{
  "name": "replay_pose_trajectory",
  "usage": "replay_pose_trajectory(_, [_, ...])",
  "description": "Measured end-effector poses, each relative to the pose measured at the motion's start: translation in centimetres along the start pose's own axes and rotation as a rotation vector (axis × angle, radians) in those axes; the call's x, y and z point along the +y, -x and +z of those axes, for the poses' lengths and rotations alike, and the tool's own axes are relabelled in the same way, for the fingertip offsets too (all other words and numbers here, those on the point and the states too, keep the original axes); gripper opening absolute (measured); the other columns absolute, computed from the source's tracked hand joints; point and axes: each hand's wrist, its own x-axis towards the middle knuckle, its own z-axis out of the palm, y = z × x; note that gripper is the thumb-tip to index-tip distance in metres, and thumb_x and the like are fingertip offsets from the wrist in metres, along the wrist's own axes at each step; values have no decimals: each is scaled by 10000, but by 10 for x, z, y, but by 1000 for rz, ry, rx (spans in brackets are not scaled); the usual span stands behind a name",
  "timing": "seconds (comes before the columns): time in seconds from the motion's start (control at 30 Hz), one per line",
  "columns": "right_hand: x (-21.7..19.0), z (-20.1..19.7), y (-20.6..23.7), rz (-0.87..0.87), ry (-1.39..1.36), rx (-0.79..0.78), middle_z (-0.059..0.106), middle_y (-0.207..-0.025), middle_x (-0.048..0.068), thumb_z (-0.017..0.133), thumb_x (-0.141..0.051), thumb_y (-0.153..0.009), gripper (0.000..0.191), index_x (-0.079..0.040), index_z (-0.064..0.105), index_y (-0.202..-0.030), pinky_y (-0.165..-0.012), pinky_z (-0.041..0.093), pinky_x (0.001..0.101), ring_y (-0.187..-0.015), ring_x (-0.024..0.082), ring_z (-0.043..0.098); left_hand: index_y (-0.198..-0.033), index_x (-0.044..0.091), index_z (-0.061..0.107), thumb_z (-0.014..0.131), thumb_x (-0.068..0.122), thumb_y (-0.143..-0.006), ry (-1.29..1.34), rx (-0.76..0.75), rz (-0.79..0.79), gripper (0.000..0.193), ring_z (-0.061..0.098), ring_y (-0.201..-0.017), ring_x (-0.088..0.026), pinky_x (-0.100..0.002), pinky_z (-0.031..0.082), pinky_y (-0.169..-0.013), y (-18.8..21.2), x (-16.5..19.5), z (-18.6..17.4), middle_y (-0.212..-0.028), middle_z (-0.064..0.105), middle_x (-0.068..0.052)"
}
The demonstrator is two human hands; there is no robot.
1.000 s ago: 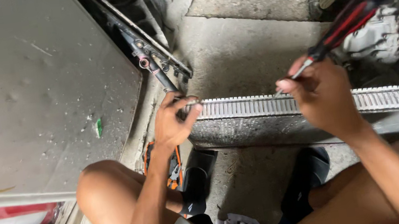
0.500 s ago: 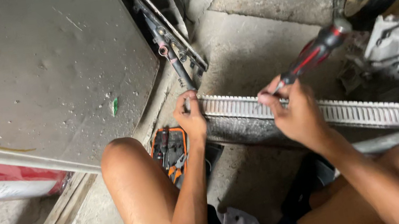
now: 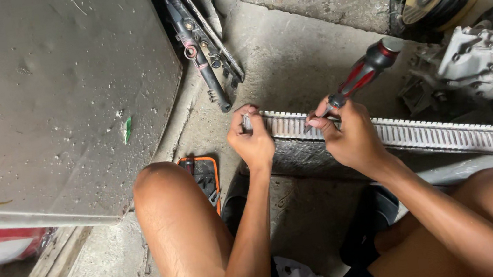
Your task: The person uses a screwdriver to pry and adjust the fins of a metal radiator lying on the floor. They repeatedly insert the tool between the fins and apply pressure to straighten or separate them.
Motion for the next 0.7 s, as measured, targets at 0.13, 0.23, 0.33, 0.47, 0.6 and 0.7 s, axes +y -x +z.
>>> replay_pose_trajectory(0.13, [-2, 1, -9, 43, -38, 4, 726, -920, 133, 641, 70, -986, 172, -5, 501, -1051, -836, 593, 348, -922, 226, 760, -949, -24, 692, 639, 46, -968, -13, 7, -52, 90, 644, -850, -110, -273, 528, -831, -1, -8, 2, -878, 733, -68])
replay_pose_trajectory(0.23, [-7, 0, -15, -47, 78, -17, 729, -911, 128, 665, 84, -987, 165, -10, 529, -991, -873, 595, 382, -930, 250, 765, -953, -27, 692, 640, 42, -958, 13, 8, -79, 87, 634, -826, -104, -267, 521, -803, 0, -15, 5, -864, 722, -59])
replay_pose_trajectory(0.33, [-11, 2, -20, -42, 79, -44, 680, -894, 135, 634, 101, -966, 143, -15, 550, -961, -887, 612, 383, -936, 256, 779, -969, -32, 684, 636, 37, -964, 48, 10, -36, 85, 635, -855, -100, -264, 520, -831, 0, -21, 7, -880, 717, -53])
replay_pose_trajectory(0.47, [-13, 7, -23, -65, 253, -95, 697, -884, 171, 682, 84, -912, 141, 16, 571, -967, -737, 545, 416, -855, 332, 717, -969, -32, 689, 643, 47, -973, 26, 2, -71, 92, 641, -848, -97, -262, 525, -819, 1, -27, 8, -877, 722, -49])
replay_pose_trajectory(0.6, [-12, 7, -24, -95, 148, -44, 706, -906, 122, 656, 78, -977, 143, -23, 555, -987, -857, 579, 421, -878, 282, 754, -974, -36, 695, 673, 75, -982, -7, 17, -127, 114, 594, -802, -94, -266, 509, -767, 2, -34, 7, -832, 694, -55])
replay_pose_trajectory(0.7, [-11, 8, -25, -57, 232, -67, 695, -880, 147, 686, 68, -948, 151, -2, 559, -991, -775, 548, 429, -834, 315, 724, -980, -32, 684, 658, 84, -986, -8, 3, -52, 119, 609, -833, -82, -259, 514, -799, 3, -38, 6, -858, 702, -43])
